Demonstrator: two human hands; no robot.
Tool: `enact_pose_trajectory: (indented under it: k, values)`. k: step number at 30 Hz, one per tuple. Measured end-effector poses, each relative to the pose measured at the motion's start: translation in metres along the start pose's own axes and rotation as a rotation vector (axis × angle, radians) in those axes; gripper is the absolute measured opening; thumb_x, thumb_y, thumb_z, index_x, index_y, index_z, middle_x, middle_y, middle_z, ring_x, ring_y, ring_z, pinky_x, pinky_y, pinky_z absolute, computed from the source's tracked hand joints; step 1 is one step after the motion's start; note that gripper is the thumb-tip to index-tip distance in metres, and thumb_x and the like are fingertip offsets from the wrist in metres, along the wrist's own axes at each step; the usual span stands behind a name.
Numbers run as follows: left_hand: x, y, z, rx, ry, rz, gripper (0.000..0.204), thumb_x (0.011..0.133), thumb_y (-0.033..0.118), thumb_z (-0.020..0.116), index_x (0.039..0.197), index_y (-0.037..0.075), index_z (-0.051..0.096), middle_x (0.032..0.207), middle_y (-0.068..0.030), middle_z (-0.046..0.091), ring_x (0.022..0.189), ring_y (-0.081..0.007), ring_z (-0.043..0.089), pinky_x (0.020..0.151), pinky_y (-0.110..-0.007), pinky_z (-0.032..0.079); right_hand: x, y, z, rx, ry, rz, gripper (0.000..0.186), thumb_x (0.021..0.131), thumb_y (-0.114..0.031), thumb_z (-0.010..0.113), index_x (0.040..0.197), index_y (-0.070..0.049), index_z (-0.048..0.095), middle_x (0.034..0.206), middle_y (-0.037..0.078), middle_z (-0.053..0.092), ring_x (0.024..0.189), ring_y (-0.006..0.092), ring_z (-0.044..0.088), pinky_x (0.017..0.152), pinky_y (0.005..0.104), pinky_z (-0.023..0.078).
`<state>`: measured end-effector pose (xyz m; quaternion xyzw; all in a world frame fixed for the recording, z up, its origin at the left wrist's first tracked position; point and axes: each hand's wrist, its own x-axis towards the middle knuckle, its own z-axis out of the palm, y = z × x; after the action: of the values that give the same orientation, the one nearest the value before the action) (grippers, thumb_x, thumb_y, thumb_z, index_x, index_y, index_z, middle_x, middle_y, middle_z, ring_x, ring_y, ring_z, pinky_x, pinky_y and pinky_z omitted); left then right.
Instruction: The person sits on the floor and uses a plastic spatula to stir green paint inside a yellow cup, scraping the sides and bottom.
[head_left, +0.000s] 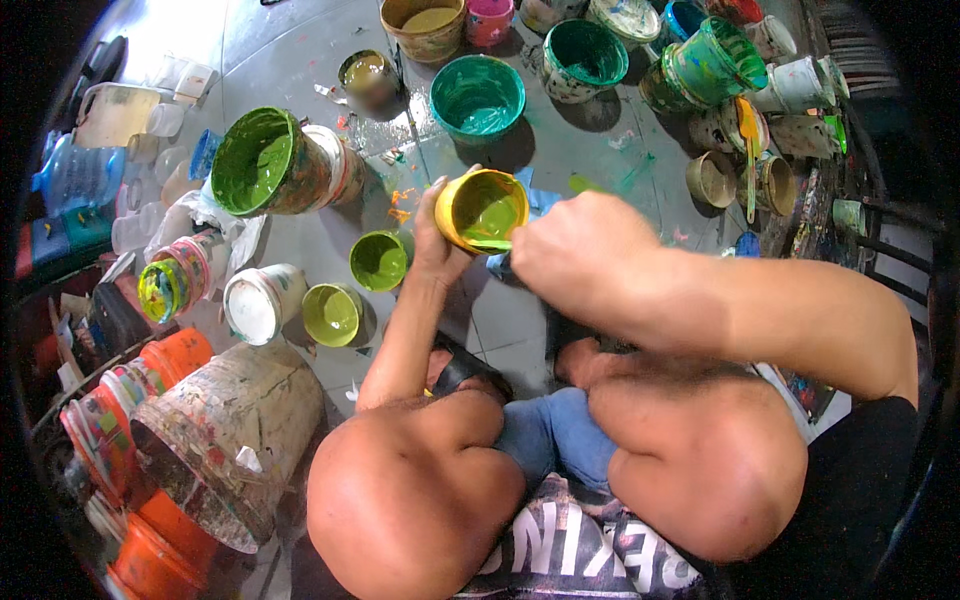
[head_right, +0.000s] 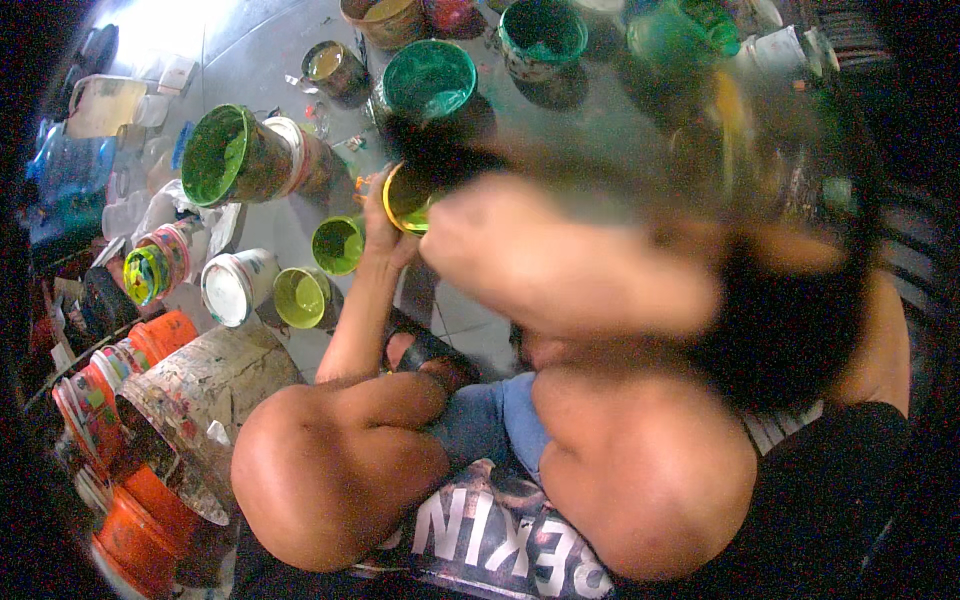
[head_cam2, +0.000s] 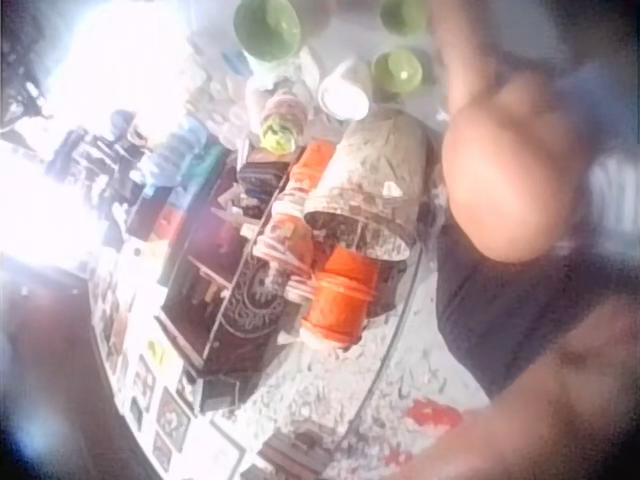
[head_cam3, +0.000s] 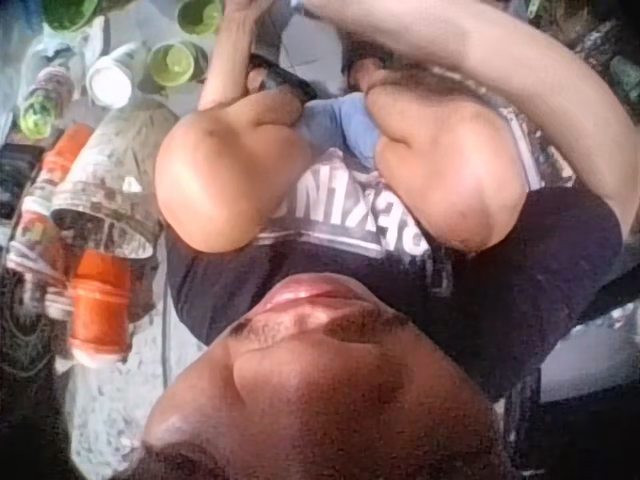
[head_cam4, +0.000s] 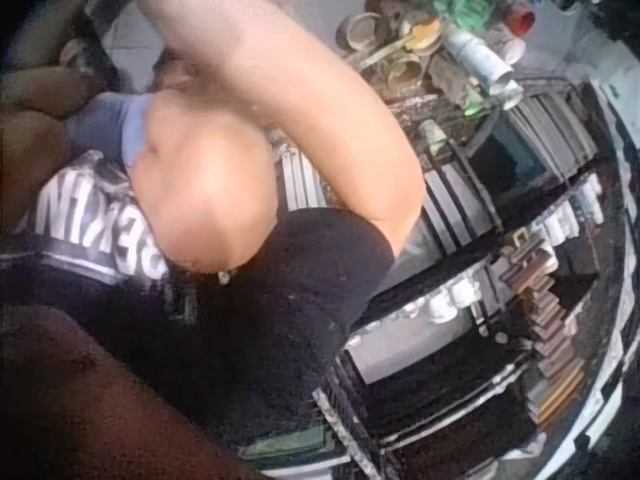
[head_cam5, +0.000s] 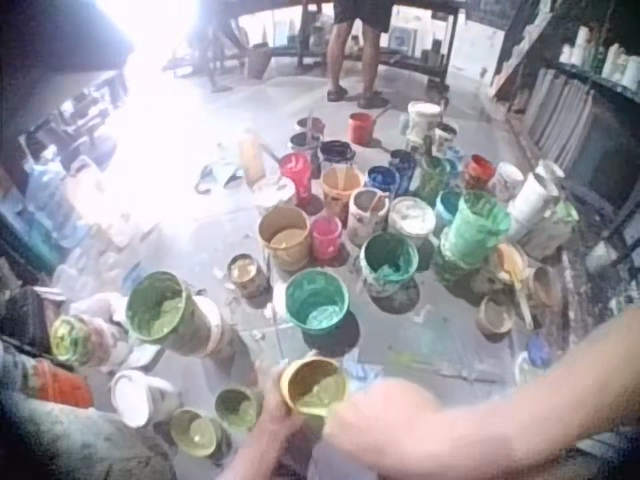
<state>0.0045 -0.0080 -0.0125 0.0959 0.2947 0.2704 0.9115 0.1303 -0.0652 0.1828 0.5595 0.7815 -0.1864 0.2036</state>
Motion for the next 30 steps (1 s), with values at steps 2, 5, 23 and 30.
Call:
enact_pose_trajectory:
  k: [2,5,23,30]
  values:
    - [-0.001,0.003,-0.006,-0.059,-0.075,-0.104,0.039,0.092,0.042,0.043,0.109,0.011,0.060,0.102,-0.0066,0.065,0.090,-0.0224,0.064,0.078,-0.038,0.054,0.001,0.003,0.002,-0.029,0.047,0.044,0.011,0.074,-0.012,0.060,0.071,-0.006,0.068,0.070,0.011,0.068,0.066,0.0242,0.068,0.057,0.0356,0.055]
    - [0.006,-0.002,-0.045,-0.341,-0.284,-0.223,0.038,0.092,0.040,0.044,0.111,0.010,0.058,0.107,-0.0077,0.064,0.095,-0.0226,0.063,0.081,-0.040,0.053,0.011,0.006,-0.006,-0.078,0.143,0.088,0.012,0.074,-0.013,0.059,0.071,-0.007,0.069,0.070,0.010,0.068,0.066,0.0235,0.068,0.058,0.0356,0.055]
    - [0.001,0.003,-0.029,0.139,0.085,0.048,0.031,0.091,0.042,0.047,0.104,0.015,0.055,0.091,-0.0006,0.062,0.079,-0.0170,0.062,0.051,-0.034,0.049,0.000,0.055,-0.014,-0.067,0.097,0.317,0.012,0.078,-0.012,0.057,0.079,-0.004,0.066,0.075,0.015,0.066,0.072,0.0296,0.067,0.060,0.0394,0.055]
    - [-0.001,-0.004,-0.016,0.158,0.145,0.091,0.030,0.091,0.037,0.047,0.105,0.012,0.056,0.095,-0.0022,0.063,0.080,-0.0172,0.063,0.062,-0.034,0.053,-0.013,0.044,0.005,0.021,-0.058,0.203,0.012,0.078,-0.013,0.058,0.079,-0.004,0.065,0.070,0.013,0.066,0.066,0.0284,0.067,0.057,0.0380,0.054]
